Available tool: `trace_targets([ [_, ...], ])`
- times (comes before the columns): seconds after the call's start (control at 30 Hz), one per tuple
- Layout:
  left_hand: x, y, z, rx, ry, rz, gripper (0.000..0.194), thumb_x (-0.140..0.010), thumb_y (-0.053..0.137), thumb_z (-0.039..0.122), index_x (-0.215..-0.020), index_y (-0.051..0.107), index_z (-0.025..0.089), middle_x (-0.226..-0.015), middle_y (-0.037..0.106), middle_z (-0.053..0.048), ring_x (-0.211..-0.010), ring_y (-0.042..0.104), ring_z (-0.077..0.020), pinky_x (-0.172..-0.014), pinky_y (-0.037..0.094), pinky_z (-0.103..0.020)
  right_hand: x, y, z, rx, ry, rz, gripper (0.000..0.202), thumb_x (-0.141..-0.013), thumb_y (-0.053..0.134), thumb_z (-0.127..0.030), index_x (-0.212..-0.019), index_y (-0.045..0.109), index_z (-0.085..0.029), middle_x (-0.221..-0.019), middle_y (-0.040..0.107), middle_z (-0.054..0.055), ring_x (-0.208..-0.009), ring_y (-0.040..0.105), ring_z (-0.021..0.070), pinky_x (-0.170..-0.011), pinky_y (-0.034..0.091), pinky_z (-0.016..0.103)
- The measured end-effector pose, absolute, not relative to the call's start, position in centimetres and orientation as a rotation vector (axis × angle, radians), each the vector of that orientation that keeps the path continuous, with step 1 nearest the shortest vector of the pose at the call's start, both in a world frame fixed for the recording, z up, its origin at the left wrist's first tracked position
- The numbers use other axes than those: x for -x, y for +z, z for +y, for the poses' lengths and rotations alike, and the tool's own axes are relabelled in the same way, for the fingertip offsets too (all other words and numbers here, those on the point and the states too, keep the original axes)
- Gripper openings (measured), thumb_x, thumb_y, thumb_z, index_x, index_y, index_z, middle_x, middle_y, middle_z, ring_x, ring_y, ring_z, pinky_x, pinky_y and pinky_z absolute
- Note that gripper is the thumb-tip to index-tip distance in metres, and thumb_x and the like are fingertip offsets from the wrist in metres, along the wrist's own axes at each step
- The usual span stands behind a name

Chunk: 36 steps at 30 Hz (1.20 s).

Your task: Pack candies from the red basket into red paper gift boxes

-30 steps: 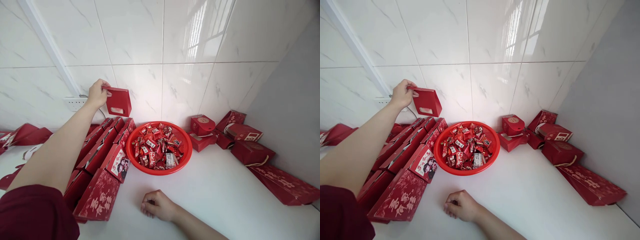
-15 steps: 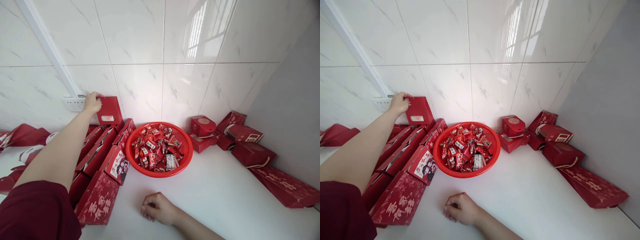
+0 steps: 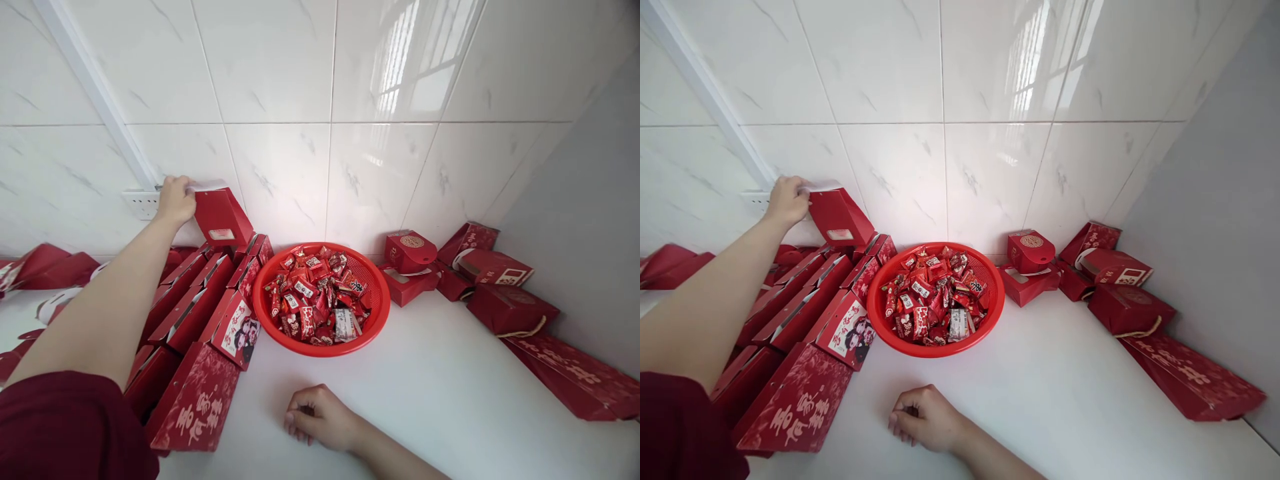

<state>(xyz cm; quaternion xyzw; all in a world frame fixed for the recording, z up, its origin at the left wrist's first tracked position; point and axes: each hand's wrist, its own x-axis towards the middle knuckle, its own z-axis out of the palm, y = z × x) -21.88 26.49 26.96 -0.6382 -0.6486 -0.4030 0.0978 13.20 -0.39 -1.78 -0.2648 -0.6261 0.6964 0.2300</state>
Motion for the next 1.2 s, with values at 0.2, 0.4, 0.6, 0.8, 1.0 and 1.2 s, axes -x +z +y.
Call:
trace_targets([
  [0.2, 18.1, 28.9, 25.7, 1.853, -1.217, -1.678, 0.023, -0.096, 0.049, 0.022, -0.116, 0.060, 0.016, -0.119, 0.047, -0.007, -0.114, 0.046, -0.0185, -0.111, 0.035, -0.035, -13.2, -1.8, -0.3, 0.725, 1.903, -1.728, 0.026, -0.090, 0.056, -0.036, -0.080, 0.064, -0.013, -0.070, 0.061, 0.002, -0.054, 0.055, 0.0080, -0.046, 0.045, 0.017],
  [0.4, 16.9, 29.5, 25.5, 1.835, -1.255, -1.570, 0.024, -0.100, 0.044, 0.027, -0.116, 0.059, 0.015, -0.119, 0.045, -0.009, -0.111, 0.048, -0.0173, -0.106, 0.039, -0.032, -13.2, -1.6, -0.4, 0.704, 1.894, -1.730, 0.026, -0.090, 0.056, -0.035, -0.079, 0.063, -0.013, -0.069, 0.060, 0.001, -0.054, 0.055, 0.0078, -0.047, 0.045, 0.017],
  [0.6, 18.9, 29.1, 26.3, 1.804, -1.277, -1.625, 0.024, -0.099, 0.051, 0.031, -0.112, 0.054, 0.012, -0.112, 0.041, -0.002, -0.098, 0.039, -0.0085, -0.106, 0.035, -0.024, -13.3, -1.6, -0.5, 0.705, 1.914, -1.708, 0.025, -0.090, 0.056, -0.034, -0.078, 0.063, -0.014, -0.070, 0.061, 0.002, -0.054, 0.055, 0.0082, -0.047, 0.045, 0.018],
  [0.8, 21.4, 26.8, 27.3, 1.777, -1.278, -1.767, 0.013, -0.100, 0.045, 0.017, -0.108, 0.049, 0.007, -0.103, 0.038, 0.001, -0.089, 0.033, -0.0076, -0.106, 0.032, -0.021, -13.2, -1.4, -0.4, 0.708, 1.892, -1.720, 0.022, -0.089, 0.056, -0.032, -0.078, 0.063, -0.014, -0.070, 0.061, 0.002, -0.054, 0.055, 0.0087, -0.046, 0.045, 0.018],
  [1.0, 22.7, 25.5, 26.9, 1.743, -1.237, -1.857, 0.012, -0.096, 0.045, 0.004, -0.107, 0.047, 0.002, -0.108, 0.043, -0.002, -0.094, 0.037, -0.0086, -0.108, 0.031, -0.026, -13.1, -1.5, -0.4, 0.709, 1.908, -1.714, 0.020, -0.089, 0.055, -0.030, -0.078, 0.062, -0.014, -0.071, 0.062, 0.002, -0.054, 0.056, 0.0089, -0.045, 0.045, 0.018],
  [1.2, 22.1, 25.8, 25.5, 1.784, -1.099, -1.888, 0.016, -0.094, 0.051, 0.010, -0.107, 0.050, 0.001, -0.121, 0.044, -0.005, -0.107, 0.038, -0.0127, -0.110, 0.033, -0.047, -13.1, -1.7, -0.2, 0.720, 1.902, -1.713, 0.021, -0.089, 0.055, -0.031, -0.078, 0.063, -0.015, -0.070, 0.062, 0.002, -0.054, 0.056, 0.0087, -0.046, 0.045, 0.018],
])
